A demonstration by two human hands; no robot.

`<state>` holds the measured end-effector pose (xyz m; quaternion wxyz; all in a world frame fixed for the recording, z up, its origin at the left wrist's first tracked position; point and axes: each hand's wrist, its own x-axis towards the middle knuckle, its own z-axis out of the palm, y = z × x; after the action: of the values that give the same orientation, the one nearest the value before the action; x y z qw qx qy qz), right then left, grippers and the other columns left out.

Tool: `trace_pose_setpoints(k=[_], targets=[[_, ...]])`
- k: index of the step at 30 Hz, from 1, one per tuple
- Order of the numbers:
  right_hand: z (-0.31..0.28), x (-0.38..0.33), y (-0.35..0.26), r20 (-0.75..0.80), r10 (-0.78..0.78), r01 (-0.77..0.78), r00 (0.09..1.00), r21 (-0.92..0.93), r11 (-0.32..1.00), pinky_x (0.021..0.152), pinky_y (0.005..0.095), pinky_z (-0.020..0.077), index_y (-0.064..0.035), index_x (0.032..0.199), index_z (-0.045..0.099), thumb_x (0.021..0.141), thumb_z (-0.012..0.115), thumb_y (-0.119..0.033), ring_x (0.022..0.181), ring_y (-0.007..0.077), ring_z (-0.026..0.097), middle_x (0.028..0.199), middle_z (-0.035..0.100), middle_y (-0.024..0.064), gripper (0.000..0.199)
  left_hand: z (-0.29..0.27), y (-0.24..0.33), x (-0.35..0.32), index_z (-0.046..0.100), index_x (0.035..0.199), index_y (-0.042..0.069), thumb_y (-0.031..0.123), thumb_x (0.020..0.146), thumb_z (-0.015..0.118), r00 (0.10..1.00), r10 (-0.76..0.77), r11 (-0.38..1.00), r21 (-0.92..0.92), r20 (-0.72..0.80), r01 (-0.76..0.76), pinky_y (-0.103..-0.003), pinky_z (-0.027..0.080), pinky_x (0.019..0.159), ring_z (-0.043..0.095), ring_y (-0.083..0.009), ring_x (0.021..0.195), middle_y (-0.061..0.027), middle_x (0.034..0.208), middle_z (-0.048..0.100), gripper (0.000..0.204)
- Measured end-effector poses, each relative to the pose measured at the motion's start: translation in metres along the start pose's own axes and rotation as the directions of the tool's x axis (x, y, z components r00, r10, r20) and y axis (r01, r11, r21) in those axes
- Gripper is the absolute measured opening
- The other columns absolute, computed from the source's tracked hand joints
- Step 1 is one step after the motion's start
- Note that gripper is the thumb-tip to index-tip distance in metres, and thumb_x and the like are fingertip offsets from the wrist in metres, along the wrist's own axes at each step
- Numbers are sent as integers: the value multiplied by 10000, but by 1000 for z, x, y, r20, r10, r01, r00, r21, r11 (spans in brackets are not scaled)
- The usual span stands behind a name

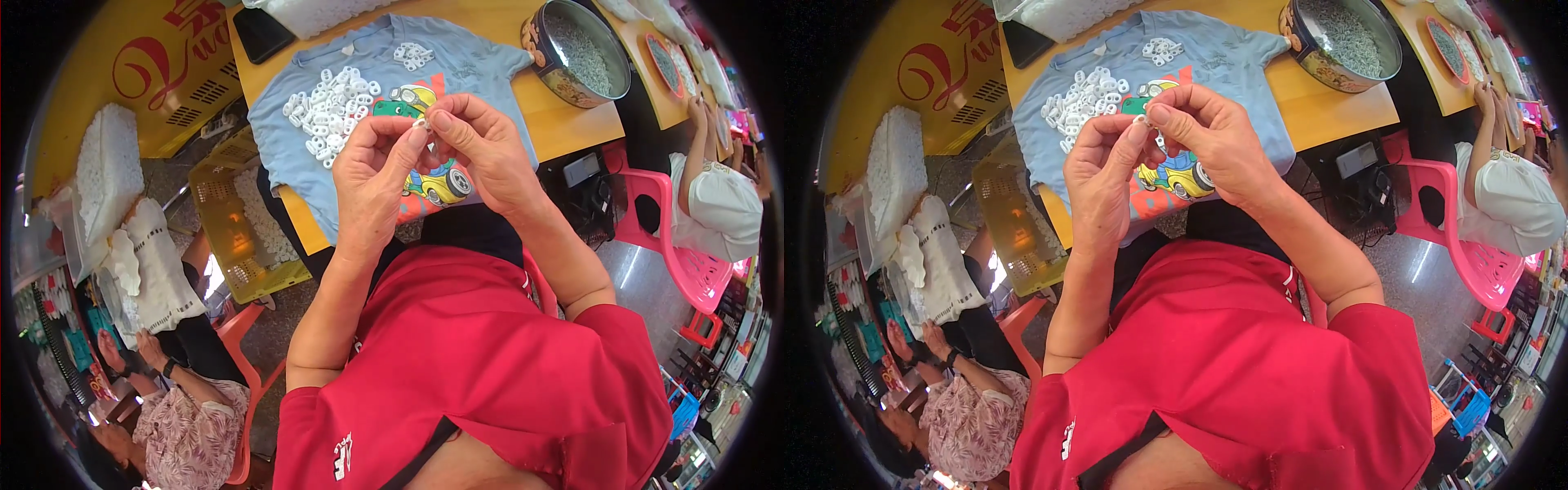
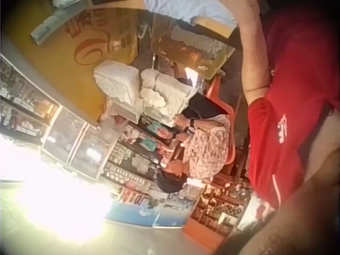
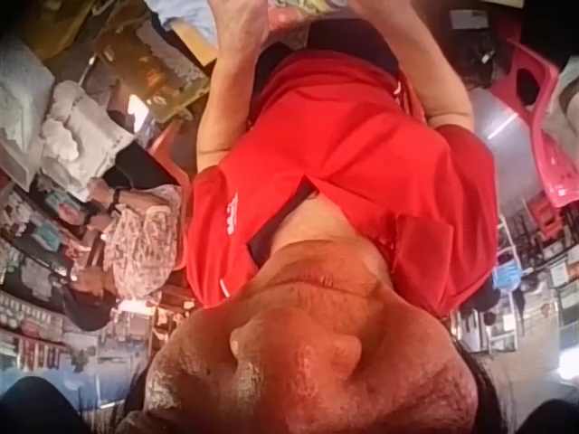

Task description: Attaching small white plastic rings to colorful character-shaped tags at a manual workstation.

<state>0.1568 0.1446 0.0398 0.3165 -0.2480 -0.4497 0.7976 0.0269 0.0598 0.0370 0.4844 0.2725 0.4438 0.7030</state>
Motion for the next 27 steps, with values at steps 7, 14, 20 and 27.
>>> trace_pose_setpoints(k=[7, 14, 20, 27], targets=[[3, 0, 2, 9, -51, 51, 999, -63, 997, 717, 247, 478, -24, 1031, 601, 968, 610, -149, 774, 96, 561, 920, 626, 27, 140, 3, 0, -1, 599, 993, -22, 64, 934, 641, 998, 43, 999, 19, -38, -43, -223, 519, 668, 638, -98, 737, -62, 845, 661, 113], [8, 0, 3, -13, -55, 56, 998, 10, 998, 733, 243, 486, -23, 1025, 610, 952, 633, -132, 813, 90, 573, 946, 636, 28, 133, 7, -5, -4, 597, 983, -22, 47, 936, 631, 982, 158, 985, 91, -101, -149, -220, 521, 669, 648, -98, 718, -62, 812, 670, 90], [8, 8, 5, 12, -35, 35, 999, 16, 999, 759, 253, 499, -18, 1022, 612, 948, 638, -132, 821, 101, 579, 945, 634, 32, 138, 6, 0, -1, 606, 958, -21, 51, 935, 633, 967, 227, 948, 253, -119, -191, -215, 512, 659, 640, -93, 703, -62, 803, 671, 80], [-1, 15, 11, 11, -15, 14, 1000, 45, 999, 781, 251, 510, -7, 1079, 622, 963, 618, -147, 833, 93, 588, 937, 634, 37, 181, -3, -5, 13, 613, 965, -31, 87, 936, 644, 992, 22, 1000, -3, -121, -22, -231, 512, 638, 636, -115, 688, -80, 800, 673, 126]])
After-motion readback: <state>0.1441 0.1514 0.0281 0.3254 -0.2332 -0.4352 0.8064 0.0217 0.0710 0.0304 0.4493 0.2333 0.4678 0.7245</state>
